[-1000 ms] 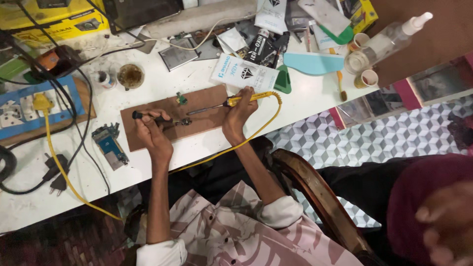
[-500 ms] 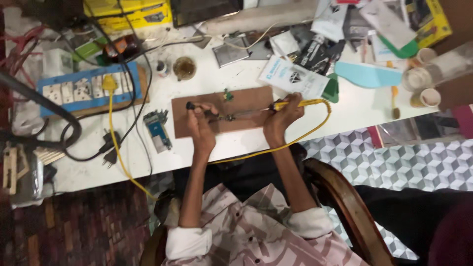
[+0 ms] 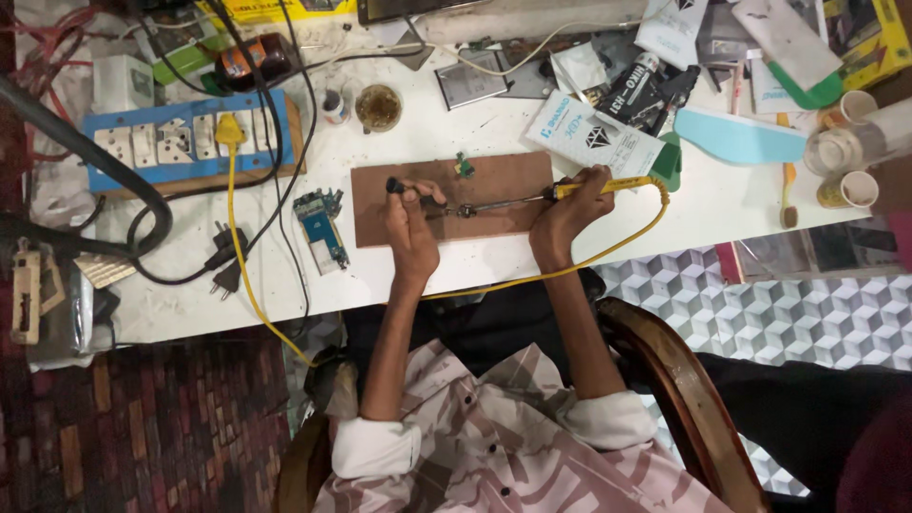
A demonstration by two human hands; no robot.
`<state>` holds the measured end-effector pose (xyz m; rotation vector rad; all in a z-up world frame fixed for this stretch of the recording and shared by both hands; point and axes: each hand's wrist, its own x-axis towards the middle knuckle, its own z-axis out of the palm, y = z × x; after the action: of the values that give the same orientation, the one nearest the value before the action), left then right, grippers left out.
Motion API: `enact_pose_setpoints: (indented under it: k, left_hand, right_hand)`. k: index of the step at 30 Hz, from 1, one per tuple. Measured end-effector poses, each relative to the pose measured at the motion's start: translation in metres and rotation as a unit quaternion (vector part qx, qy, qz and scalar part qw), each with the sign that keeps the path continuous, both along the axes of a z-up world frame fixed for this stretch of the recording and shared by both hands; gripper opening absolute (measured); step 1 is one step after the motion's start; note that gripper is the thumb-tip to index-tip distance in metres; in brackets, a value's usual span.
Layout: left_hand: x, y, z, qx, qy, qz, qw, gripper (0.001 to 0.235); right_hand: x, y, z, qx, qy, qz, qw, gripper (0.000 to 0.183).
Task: The person uses a soldering iron and tweezers to work on small electronic components on a wooden board. They repeatedly heat and adjust the components while seated at a cluttered workbench.
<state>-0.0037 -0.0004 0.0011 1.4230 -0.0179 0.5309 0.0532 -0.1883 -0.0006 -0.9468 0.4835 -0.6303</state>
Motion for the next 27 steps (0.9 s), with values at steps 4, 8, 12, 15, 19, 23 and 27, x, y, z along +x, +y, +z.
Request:
enact_pose_setpoints:
  k: [4,8,12,15,19,23,27]
  left_hand:
    - [0.003,0.001,0.006,0.032,-0.001,0.025,0.999,0.042]
    - [0.002,0.0,0.008,0.031,-0.007,0.019,0.999,0.044]
    - [0.001,0.001,0.009,0.037,0.004,0.019,0.999,0.046]
    - [0.004,0.001,0.009,0.049,-0.001,0.023,0.999,0.046]
    - [0.002,0.001,0.01,0.057,-0.001,0.033,0.998,0.047]
    - [0.002,0.001,0.009,0.057,0.006,0.032,0.998,0.048]
    - [0.001,0.001,0.009,0.061,0.008,0.029,0.998,0.048]
  right_hand:
    - [0.002,0.003,0.003,-0.057,0.002,0.007,0.998,0.034]
    - [0.001,0.002,-0.002,-0.107,-0.023,0.015,0.994,0.033]
    - [0.002,0.0,-0.006,-0.109,-0.024,0.025,0.993,0.034]
    - [0.007,-0.002,-0.003,-0.117,0.002,0.025,0.993,0.032]
    - [0.008,-0.002,0.006,-0.165,-0.022,0.039,0.985,0.031]
    - [0.011,0.002,0.017,-0.13,-0.004,0.082,0.988,0.018]
    - [0.011,0.007,0.022,-0.229,-0.038,0.096,0.968,0.026]
